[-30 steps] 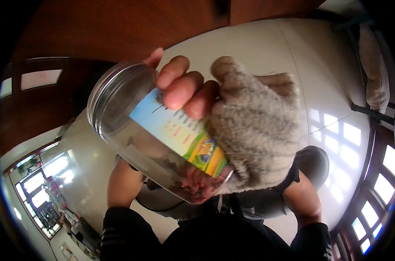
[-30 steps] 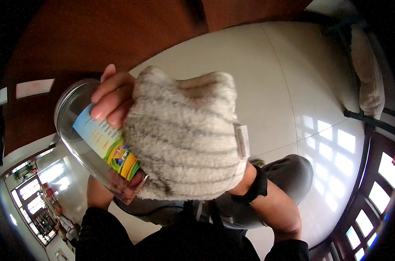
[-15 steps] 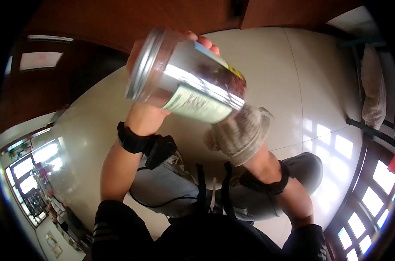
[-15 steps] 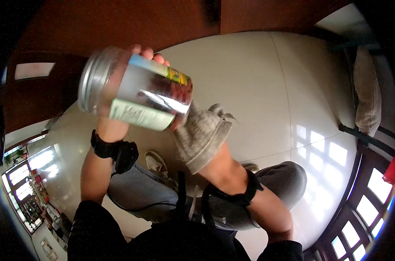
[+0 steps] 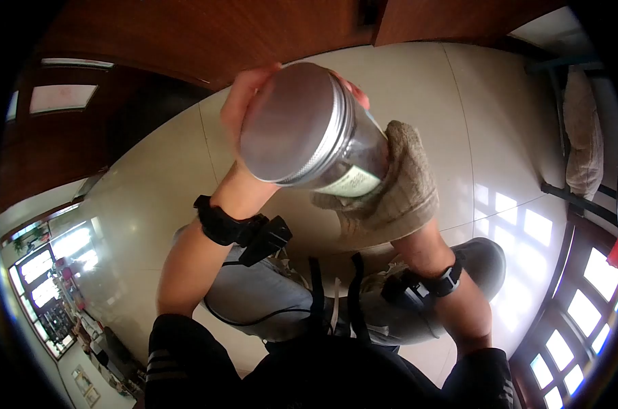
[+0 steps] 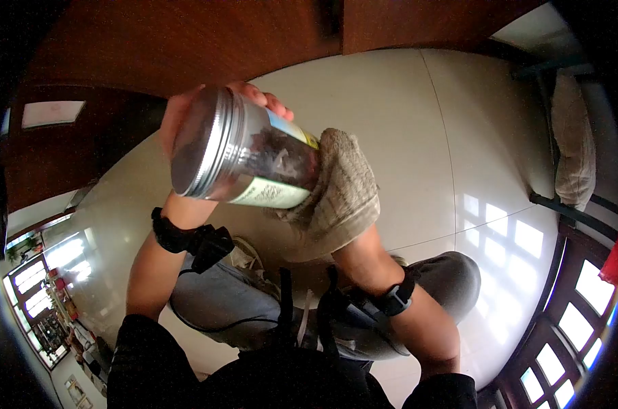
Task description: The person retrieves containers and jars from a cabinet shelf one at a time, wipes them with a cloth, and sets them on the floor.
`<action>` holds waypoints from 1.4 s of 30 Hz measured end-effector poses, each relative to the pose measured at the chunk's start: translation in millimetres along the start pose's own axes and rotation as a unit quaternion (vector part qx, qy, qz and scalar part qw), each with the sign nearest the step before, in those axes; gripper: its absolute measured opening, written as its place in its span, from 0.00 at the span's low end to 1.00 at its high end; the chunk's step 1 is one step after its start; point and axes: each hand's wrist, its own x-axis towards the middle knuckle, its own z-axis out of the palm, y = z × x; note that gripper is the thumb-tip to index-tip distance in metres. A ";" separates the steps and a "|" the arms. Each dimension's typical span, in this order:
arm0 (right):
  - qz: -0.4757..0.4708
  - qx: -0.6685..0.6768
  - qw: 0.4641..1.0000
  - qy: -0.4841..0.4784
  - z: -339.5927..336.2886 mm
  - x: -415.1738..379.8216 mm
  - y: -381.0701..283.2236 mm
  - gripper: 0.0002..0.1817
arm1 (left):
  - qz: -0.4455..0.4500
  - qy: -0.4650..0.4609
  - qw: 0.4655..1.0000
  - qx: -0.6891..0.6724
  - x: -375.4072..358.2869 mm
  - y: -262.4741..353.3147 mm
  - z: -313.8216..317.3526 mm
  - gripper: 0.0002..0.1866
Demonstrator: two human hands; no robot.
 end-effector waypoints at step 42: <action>0.005 0.106 0.992 -0.062 19.9 -8.7 3.9 0.30 | 0.075 0.194 0.978 0.013 -13.4 0.9 -2.4 0.39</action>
